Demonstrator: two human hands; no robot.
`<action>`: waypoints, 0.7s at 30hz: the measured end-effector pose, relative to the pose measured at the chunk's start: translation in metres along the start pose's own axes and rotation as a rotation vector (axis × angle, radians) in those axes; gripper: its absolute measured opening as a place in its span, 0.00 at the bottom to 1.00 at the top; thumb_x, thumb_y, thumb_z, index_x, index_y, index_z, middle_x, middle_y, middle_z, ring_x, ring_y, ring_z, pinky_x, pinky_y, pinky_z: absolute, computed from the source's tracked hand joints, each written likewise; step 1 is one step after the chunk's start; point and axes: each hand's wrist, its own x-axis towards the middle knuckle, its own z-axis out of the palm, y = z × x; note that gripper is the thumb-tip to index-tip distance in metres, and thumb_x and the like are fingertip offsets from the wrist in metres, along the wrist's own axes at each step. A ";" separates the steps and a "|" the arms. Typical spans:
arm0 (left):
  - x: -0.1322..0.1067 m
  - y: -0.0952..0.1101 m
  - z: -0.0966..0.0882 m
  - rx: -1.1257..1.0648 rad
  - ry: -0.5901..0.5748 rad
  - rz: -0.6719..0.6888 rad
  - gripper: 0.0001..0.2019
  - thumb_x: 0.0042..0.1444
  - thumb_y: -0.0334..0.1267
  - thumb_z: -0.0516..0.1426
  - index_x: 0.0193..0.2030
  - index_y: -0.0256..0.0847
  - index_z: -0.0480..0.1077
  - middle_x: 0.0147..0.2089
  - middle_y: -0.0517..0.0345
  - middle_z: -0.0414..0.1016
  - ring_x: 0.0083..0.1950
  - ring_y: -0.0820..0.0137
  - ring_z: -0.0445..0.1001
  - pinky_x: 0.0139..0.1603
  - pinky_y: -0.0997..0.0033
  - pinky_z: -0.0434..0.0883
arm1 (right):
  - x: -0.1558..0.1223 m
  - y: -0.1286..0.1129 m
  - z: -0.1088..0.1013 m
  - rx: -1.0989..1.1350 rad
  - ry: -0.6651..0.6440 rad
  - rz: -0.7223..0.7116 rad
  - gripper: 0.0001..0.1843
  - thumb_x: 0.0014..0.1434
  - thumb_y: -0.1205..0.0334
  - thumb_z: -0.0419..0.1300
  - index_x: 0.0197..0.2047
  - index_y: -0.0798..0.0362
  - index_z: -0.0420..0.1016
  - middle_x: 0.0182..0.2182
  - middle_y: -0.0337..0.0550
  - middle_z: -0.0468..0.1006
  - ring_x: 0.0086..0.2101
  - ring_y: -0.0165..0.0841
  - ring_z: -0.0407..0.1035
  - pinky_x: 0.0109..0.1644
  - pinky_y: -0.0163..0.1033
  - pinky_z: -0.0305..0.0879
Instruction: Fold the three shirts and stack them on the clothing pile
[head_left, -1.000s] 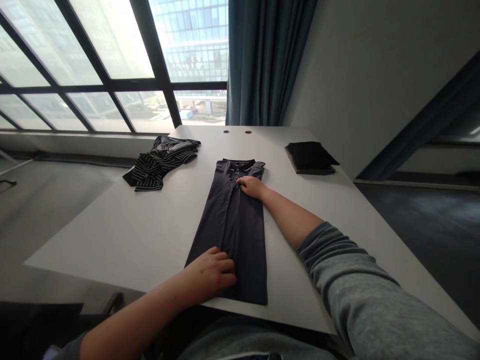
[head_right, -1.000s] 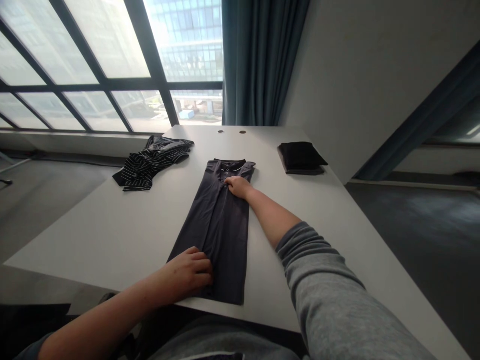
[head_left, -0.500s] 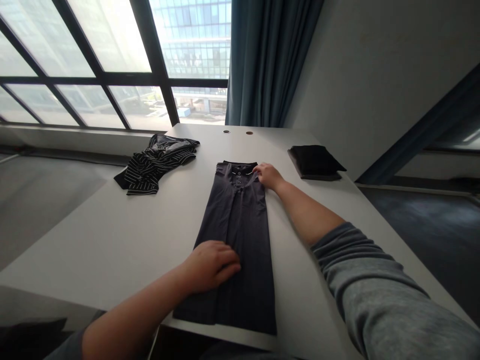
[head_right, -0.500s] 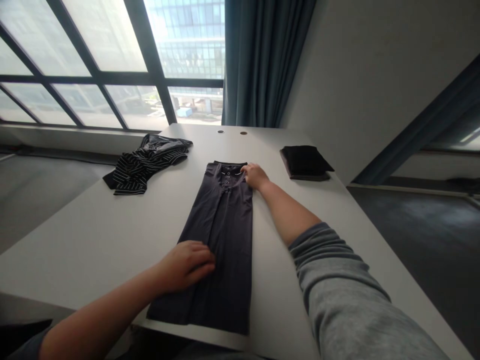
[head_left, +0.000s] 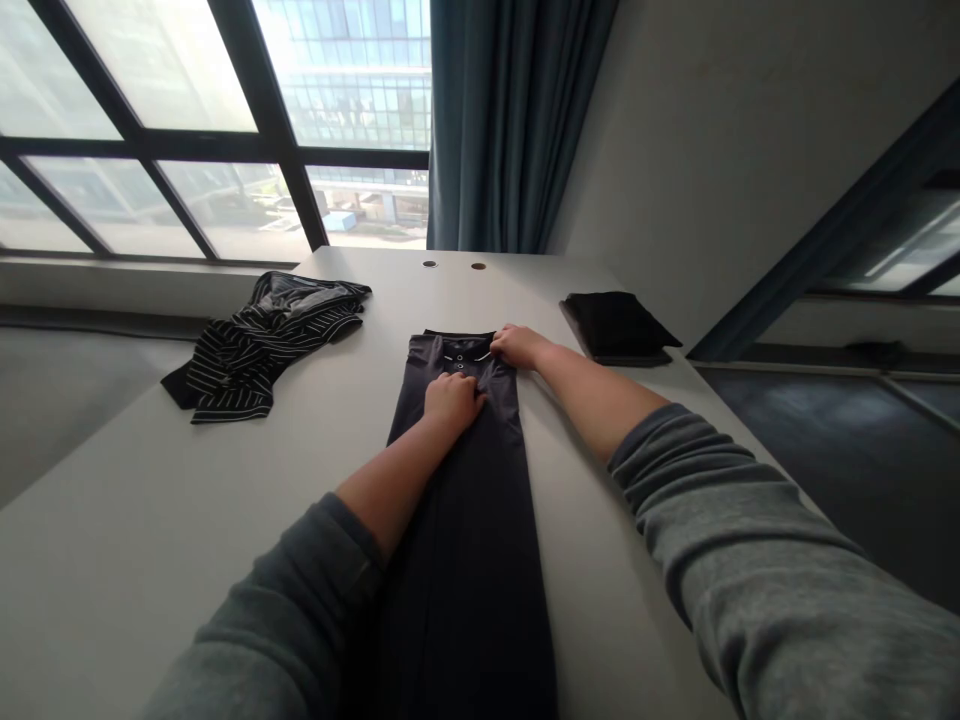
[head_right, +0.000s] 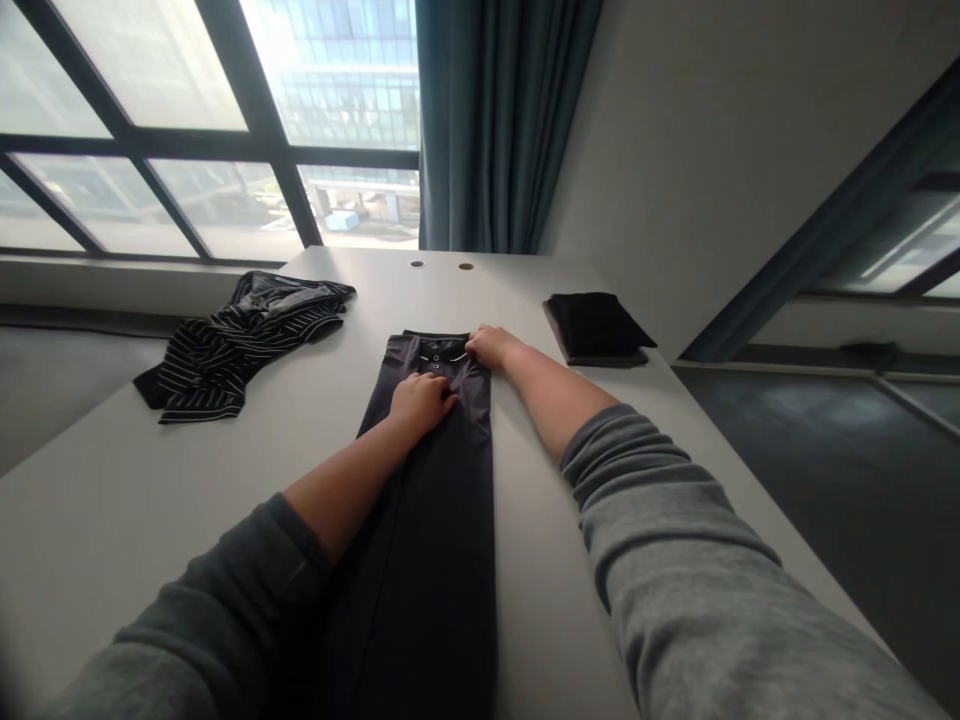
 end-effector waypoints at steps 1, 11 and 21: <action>0.002 -0.001 0.004 -0.001 -0.011 -0.002 0.14 0.66 0.47 0.57 0.48 0.43 0.80 0.51 0.47 0.81 0.54 0.56 0.75 0.54 0.62 0.70 | 0.001 0.001 0.000 -0.034 -0.028 -0.020 0.09 0.54 0.68 0.64 0.36 0.46 0.86 0.43 0.47 0.85 0.50 0.44 0.72 0.55 0.42 0.67; 0.007 -0.011 0.001 -0.318 -0.056 -0.193 0.13 0.67 0.47 0.56 0.42 0.45 0.79 0.45 0.52 0.84 0.48 0.60 0.80 0.45 0.67 0.71 | 0.022 0.009 -0.003 -0.077 -0.069 -0.021 0.12 0.64 0.67 0.59 0.44 0.50 0.84 0.39 0.48 0.83 0.48 0.43 0.72 0.53 0.41 0.65; 0.006 -0.025 0.008 -0.088 -0.078 -0.043 0.15 0.66 0.48 0.56 0.46 0.45 0.82 0.52 0.46 0.81 0.54 0.56 0.77 0.58 0.60 0.70 | 0.018 -0.015 0.031 -0.162 0.076 0.037 0.14 0.68 0.62 0.57 0.54 0.51 0.78 0.55 0.57 0.76 0.54 0.49 0.65 0.56 0.50 0.63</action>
